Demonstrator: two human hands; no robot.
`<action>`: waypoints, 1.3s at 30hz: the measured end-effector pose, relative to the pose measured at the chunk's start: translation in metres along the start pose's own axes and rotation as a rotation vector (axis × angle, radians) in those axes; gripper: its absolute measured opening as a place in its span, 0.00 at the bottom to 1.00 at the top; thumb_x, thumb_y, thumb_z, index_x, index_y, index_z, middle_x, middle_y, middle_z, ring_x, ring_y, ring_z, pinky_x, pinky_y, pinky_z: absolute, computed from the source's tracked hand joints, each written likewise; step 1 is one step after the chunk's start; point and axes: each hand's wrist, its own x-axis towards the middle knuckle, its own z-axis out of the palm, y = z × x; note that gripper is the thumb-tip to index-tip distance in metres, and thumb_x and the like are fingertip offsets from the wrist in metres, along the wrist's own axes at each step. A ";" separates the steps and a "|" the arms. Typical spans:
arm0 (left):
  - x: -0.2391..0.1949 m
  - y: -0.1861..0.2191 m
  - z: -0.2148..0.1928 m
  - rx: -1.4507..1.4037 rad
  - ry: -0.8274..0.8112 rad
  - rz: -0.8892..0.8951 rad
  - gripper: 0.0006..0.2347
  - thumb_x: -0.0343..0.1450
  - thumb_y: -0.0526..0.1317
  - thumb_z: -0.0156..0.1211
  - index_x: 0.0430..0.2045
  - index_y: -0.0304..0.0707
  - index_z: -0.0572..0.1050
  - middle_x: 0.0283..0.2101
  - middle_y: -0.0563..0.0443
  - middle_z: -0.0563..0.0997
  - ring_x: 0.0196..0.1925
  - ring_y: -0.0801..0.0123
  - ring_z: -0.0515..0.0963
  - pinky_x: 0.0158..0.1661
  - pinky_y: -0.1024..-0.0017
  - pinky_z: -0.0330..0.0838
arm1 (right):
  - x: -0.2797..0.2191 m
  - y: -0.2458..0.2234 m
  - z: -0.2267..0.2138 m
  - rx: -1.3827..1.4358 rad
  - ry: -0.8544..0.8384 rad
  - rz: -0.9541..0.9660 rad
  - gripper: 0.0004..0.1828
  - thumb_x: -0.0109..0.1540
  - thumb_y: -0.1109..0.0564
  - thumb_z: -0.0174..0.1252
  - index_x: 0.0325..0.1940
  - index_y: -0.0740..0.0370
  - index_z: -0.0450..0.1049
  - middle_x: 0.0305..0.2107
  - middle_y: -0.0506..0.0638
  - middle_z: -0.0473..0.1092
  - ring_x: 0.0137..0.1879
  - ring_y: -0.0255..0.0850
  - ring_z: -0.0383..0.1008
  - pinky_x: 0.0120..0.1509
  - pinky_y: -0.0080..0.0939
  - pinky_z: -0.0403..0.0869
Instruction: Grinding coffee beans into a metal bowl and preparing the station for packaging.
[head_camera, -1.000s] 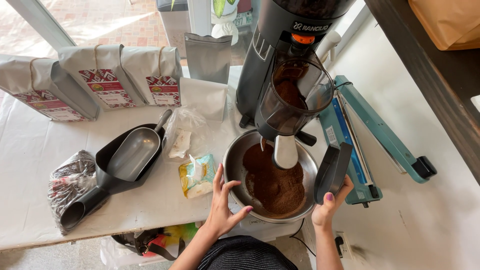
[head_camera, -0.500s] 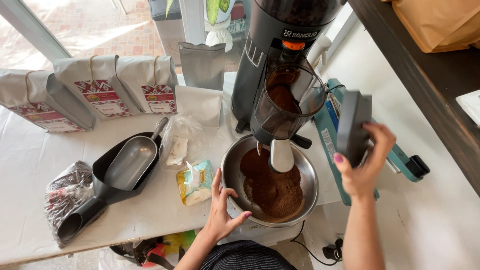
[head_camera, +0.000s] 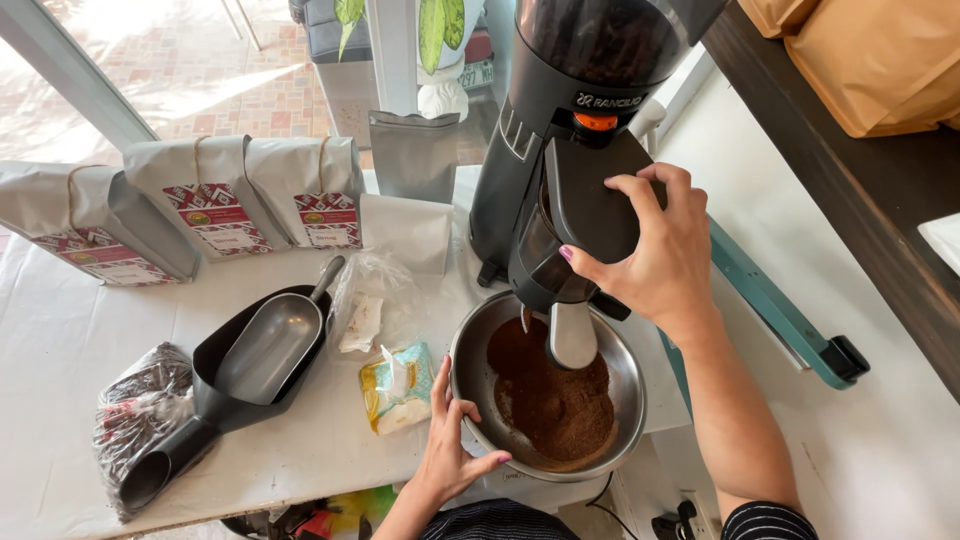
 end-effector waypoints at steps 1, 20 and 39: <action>0.001 0.000 -0.001 0.000 0.003 -0.001 0.25 0.67 0.63 0.62 0.33 0.39 0.66 0.75 0.25 0.40 0.79 0.34 0.46 0.67 0.45 0.57 | 0.002 0.000 0.002 0.001 -0.001 -0.003 0.36 0.51 0.37 0.72 0.55 0.59 0.72 0.50 0.56 0.61 0.51 0.52 0.67 0.54 0.56 0.68; 0.006 -0.003 0.000 0.029 -0.025 0.010 0.27 0.66 0.67 0.60 0.32 0.39 0.66 0.75 0.22 0.42 0.79 0.32 0.45 0.67 0.45 0.54 | 0.015 -0.021 0.019 -0.137 -0.177 0.294 0.39 0.53 0.31 0.68 0.61 0.49 0.70 0.55 0.57 0.56 0.48 0.69 0.62 0.39 0.66 0.73; -0.002 -0.011 0.008 -0.048 0.073 -0.095 0.30 0.60 0.65 0.70 0.37 0.38 0.68 0.75 0.25 0.43 0.75 0.25 0.49 0.68 0.38 0.50 | -0.242 0.037 0.026 0.498 -0.172 0.921 0.41 0.69 0.32 0.43 0.73 0.67 0.54 0.63 0.77 0.55 0.63 0.76 0.62 0.63 0.75 0.65</action>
